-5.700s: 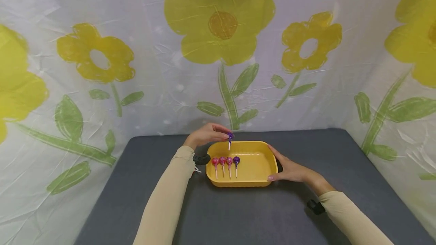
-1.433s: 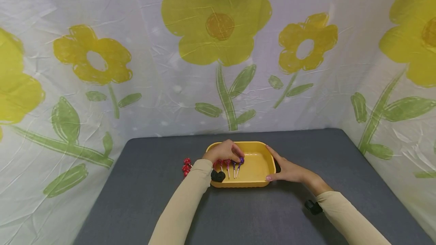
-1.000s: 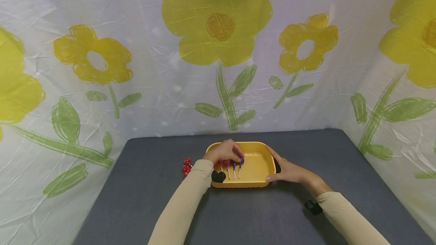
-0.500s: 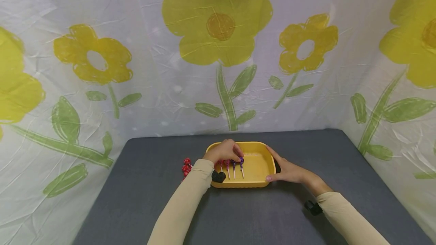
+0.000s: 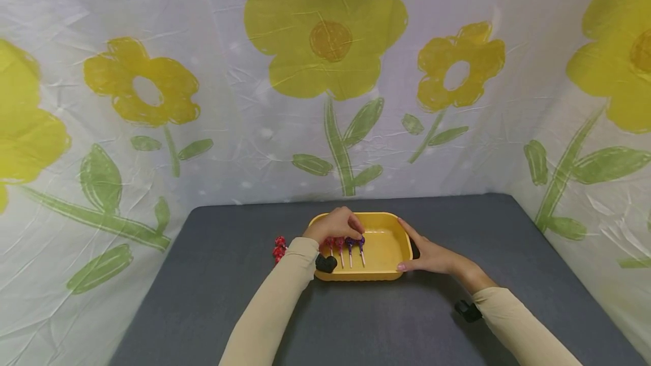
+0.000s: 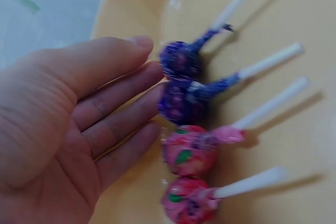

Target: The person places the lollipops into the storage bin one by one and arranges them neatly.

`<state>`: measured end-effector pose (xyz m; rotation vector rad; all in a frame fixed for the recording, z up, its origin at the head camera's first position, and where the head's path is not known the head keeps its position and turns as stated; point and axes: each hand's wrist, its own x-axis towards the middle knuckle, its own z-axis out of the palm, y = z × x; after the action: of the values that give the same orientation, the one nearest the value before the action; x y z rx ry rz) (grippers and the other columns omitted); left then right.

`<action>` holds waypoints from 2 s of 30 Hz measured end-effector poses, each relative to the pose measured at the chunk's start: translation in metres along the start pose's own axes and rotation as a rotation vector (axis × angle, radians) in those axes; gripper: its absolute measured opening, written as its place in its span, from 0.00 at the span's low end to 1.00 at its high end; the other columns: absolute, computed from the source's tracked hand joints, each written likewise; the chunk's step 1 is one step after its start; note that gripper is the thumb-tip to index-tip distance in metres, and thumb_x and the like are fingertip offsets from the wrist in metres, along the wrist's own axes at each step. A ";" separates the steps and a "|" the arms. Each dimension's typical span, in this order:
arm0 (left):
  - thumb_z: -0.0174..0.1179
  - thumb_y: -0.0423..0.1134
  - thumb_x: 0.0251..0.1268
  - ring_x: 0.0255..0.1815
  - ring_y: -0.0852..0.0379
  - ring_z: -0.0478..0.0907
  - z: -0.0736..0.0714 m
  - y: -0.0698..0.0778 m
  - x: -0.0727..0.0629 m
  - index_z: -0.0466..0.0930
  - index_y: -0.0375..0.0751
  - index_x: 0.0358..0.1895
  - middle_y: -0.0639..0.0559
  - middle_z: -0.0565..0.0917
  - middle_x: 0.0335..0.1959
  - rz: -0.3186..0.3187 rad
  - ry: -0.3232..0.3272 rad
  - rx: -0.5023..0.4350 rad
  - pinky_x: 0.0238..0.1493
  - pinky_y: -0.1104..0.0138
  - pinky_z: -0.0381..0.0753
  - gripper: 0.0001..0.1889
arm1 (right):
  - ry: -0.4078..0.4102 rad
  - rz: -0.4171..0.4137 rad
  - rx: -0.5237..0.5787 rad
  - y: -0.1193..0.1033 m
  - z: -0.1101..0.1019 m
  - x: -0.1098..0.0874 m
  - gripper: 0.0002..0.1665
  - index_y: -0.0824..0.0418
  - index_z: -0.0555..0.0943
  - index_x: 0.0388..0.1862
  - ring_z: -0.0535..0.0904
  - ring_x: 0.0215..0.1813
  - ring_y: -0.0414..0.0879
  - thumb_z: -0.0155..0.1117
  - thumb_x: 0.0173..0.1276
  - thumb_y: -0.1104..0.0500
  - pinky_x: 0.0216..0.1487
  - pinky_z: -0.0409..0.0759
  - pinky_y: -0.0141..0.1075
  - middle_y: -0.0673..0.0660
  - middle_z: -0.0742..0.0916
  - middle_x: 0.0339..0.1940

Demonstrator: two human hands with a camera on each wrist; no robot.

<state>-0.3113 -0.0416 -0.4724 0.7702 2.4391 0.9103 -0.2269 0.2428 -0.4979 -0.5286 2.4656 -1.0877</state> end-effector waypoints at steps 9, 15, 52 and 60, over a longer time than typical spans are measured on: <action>0.65 0.42 0.66 0.51 0.57 0.85 -0.027 0.008 -0.006 0.86 0.42 0.53 0.49 0.89 0.50 0.091 -0.001 -0.129 0.57 0.65 0.82 0.15 | -0.007 0.010 0.006 0.001 0.001 0.000 0.69 0.40 0.30 0.81 0.44 0.82 0.67 0.73 0.60 0.42 0.73 0.50 0.71 0.64 0.45 0.84; 0.63 0.42 0.68 0.54 0.54 0.84 -0.051 0.013 -0.027 0.85 0.43 0.55 0.44 0.86 0.55 0.138 0.031 -0.164 0.57 0.63 0.82 0.15 | -0.015 0.005 0.017 -0.001 0.000 0.001 0.69 0.42 0.30 0.82 0.43 0.82 0.67 0.73 0.60 0.43 0.73 0.51 0.71 0.64 0.45 0.84; 0.70 0.40 0.60 0.51 0.57 0.86 -0.051 -0.147 -0.141 0.84 0.41 0.56 0.37 0.85 0.56 -0.041 0.390 -0.327 0.50 0.66 0.85 0.20 | -0.018 0.019 0.017 -0.001 -0.001 0.000 0.70 0.41 0.30 0.81 0.43 0.82 0.68 0.73 0.60 0.43 0.73 0.51 0.71 0.65 0.44 0.83; 0.69 0.39 0.61 0.48 0.60 0.86 -0.037 -0.170 -0.140 0.83 0.38 0.57 0.41 0.87 0.53 -0.116 0.408 -0.410 0.50 0.66 0.85 0.20 | -0.017 0.010 0.020 -0.003 -0.002 0.000 0.70 0.44 0.30 0.82 0.43 0.82 0.68 0.73 0.60 0.43 0.72 0.51 0.71 0.65 0.44 0.83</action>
<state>-0.2851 -0.2537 -0.5378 0.3141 2.4598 1.5793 -0.2268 0.2422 -0.4947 -0.5167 2.4377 -1.0983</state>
